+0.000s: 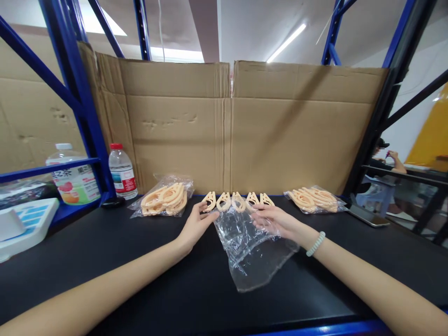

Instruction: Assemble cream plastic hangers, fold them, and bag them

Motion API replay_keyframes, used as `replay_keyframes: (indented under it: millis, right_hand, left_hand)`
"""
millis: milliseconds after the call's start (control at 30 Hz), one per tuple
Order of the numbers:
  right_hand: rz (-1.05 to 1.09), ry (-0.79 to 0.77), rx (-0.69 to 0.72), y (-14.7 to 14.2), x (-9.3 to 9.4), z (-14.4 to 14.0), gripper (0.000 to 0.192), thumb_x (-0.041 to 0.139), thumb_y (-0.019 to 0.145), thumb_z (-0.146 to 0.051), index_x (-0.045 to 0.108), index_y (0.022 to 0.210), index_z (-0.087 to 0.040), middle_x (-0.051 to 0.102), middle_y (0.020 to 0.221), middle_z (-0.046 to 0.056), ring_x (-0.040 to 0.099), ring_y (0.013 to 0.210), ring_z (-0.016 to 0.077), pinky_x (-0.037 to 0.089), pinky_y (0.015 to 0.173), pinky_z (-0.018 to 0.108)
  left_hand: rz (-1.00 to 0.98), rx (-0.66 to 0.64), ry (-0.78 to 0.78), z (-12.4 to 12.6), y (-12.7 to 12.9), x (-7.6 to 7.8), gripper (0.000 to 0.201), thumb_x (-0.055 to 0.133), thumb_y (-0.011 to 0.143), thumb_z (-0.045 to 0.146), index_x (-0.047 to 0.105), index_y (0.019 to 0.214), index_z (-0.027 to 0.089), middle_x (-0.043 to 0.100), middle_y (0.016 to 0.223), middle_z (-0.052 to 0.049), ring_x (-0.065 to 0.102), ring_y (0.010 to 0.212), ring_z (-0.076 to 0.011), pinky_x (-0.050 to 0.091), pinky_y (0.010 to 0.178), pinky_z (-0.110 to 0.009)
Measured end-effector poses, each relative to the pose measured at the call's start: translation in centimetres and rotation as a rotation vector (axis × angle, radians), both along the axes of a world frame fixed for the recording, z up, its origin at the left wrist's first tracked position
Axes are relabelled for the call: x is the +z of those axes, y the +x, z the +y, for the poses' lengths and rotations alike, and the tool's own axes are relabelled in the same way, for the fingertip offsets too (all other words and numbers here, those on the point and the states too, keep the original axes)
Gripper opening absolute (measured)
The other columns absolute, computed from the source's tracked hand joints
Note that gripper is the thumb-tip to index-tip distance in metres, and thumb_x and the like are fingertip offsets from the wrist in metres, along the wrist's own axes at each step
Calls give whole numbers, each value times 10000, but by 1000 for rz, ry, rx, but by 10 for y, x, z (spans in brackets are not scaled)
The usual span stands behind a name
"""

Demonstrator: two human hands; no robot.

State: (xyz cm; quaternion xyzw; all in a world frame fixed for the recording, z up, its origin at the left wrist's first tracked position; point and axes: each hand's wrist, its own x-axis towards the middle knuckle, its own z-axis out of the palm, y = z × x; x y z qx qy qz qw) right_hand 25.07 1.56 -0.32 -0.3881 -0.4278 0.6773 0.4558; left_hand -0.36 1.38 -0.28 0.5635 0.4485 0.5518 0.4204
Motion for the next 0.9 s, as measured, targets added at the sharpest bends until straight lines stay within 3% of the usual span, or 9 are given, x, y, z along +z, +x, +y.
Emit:
replay_keyframes:
  millis: [100,200,300,400,533,633,733,800,900]
  right_hand:
    - [29,16,-61,-6,0,-3,425,649,763,-63,478,1143,-146,694,874,81,699,716,162,582,735,311]
    - [61,65,-85,-10,0,-4,463,652,766,-72,463,1182,-149,685,902,78,703,750,165,581,756,314]
    - [-2,92,-88,-9,-1,-3,348,675,768,-126,530,1085,-144,674,832,53,678,681,138,574,679,279]
    - [-95,134,-115,-7,-3,-3,222,719,722,-151,579,894,-137,637,692,11,624,595,102,546,616,237]
    - [-121,190,-168,-5,-2,-5,307,744,651,-112,552,884,-168,628,652,-19,614,611,109,527,608,237]
    - [-65,117,-133,-4,2,-5,301,714,684,-138,556,937,-178,630,669,-13,606,610,119,537,633,276]
    - [-15,-8,-41,-1,2,-2,206,665,787,-318,584,889,-158,642,720,33,590,580,118,529,608,284]
    - [-55,60,-36,1,1,1,278,674,788,-411,607,835,-145,620,700,31,561,557,105,495,549,251]
    - [-143,270,-147,2,-3,3,306,749,710,-417,602,717,-148,558,629,-11,500,530,78,430,496,208]
  left_hand:
    - [-251,-132,-227,0,2,3,525,758,721,255,478,1155,159,640,1113,-147,664,942,-217,515,886,-365]
    - [-233,-174,-308,-9,6,6,332,775,707,239,590,953,116,703,920,-121,688,802,-181,538,808,-295]
    - [-180,-165,-282,-13,9,5,234,773,697,251,621,786,98,712,805,-108,687,734,-168,546,736,-262]
    - [-174,-62,-225,-10,6,2,259,798,643,242,619,772,108,710,738,-79,675,664,-150,540,668,-244]
    - [-182,-3,-164,-4,1,1,283,799,617,248,602,781,129,688,692,-28,649,614,-123,519,636,-228]
    - [-151,-63,-146,-4,0,2,274,781,630,246,602,801,127,676,673,-19,625,583,-116,498,600,-229]
    - [-87,-158,-106,-4,1,0,308,771,649,267,598,863,129,661,657,2,610,590,-109,478,602,-224]
    - [-35,-208,-81,-5,2,-1,340,771,653,282,592,898,129,653,652,10,613,604,-117,477,623,-238]
    - [39,-250,-78,-4,2,-2,360,763,656,289,581,921,129,656,657,7,620,617,-132,479,642,-259]
